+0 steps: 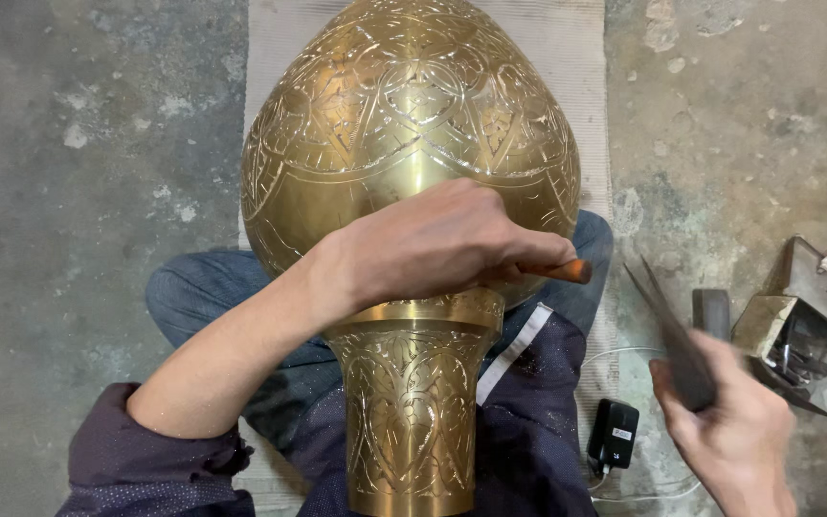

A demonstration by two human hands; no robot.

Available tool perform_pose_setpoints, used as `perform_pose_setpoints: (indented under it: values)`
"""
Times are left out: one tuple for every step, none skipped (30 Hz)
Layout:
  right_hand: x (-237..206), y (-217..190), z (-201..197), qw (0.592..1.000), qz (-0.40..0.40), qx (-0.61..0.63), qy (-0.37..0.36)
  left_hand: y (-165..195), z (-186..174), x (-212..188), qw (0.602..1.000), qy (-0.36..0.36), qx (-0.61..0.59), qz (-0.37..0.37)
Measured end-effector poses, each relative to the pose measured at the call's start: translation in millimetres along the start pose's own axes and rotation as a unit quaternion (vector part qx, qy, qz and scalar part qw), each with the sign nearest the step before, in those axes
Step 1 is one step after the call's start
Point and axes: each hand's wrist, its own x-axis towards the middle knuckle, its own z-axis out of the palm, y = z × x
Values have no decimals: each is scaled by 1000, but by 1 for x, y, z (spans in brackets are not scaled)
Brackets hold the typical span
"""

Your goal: The person sits on the floor with a large engraved brass vessel braced against their body. They hold a punch against the brass surface and repeatedly strike it with a mallet, repositioning the punch to chase decorative patterns into the metal.

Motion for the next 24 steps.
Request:
perform_pose_setpoints:
  values:
    - [0, -1, -3, 997, 40, -55, -44, 2, -1, 0, 1000, -1, -2, -9]
    - [0, -1, -4, 987, 80, -108, -84, 4, -4, -1, 1000, -4, -2, -17]
    - [-1, -1, -5, 994, 63, -78, -53, 7, -7, -3, 1000, -7, 0, -24]
    - [0, 0, -4, 997, 44, -49, -30, 11, -10, -10, 998, 66, -15, -20]
    - [-1, 1, -1, 999, 28, -19, -7, 14, -16, -21, 990, 136, -31, -13]
    - [0, 2, 4, 997, 67, -17, -15, 14, -21, -29, 978, 202, -44, 0]
    - [0, 4, 10, 994, 107, -16, -24, 14, -22, -34, 972, 224, -60, -28]
    - [2, 5, 15, 989, 144, -16, -35, 14, -22, -39, 964, 250, -76, -57]
    - [4, 7, 18, 988, 128, -63, -53, 12, -21, -42, 953, 275, -90, -87]
    - [7, 8, 23, 985, 111, -108, -72, 9, -20, -43, 957, 257, -90, -97]
    - [10, 8, 25, 979, 93, -154, -91, 7, -17, -42, 961, 239, -89, -108]
    - [14, 7, 28, 984, 83, -131, -84, 5, -14, -41, 964, 221, -91, -119]
    - [16, 5, 29, 988, 76, -110, -77, 4, -12, -39, 965, 223, -70, -119]
    - [19, 3, 29, 991, 68, -89, -69, 3, -10, -37, 966, 224, -50, -118]
    - [20, 1, 28, 991, 46, -100, -70, 4, -8, -36, 966, 226, -31, -117]
    - [23, -1, 27, 991, 23, -109, -72, 4, -8, -35, 968, 225, -40, -104]
    - [24, -3, 26, 990, 1, -117, -73, 3, -9, -34, 970, 222, -47, -91]
    - [26, -5, 26, 990, 19, -122, -72, 2, -11, -33, 971, 220, -55, -77]
    - [28, -6, 25, 989, 37, -128, -71, 2, -12, -32, 971, 220, -52, -77]
    - [31, -7, 23, 987, 54, -134, -71, 2, -13, -32, 971, 221, -50, -79]
    - [33, -8, 22, 989, 25, -133, -68, 2, -14, -32, 970, 223, -48, -82]
    - [37, -8, 19, 989, -4, -130, -63, 2, -15, -31, 971, 219, -40, -85]
    - [40, -10, 15, 990, -33, -128, -57, 2, -15, -31, 972, 215, -32, -88]
    - [45, -11, 10, 981, 1, -169, -100, 2, -16, -30, 973, 211, -25, -91]
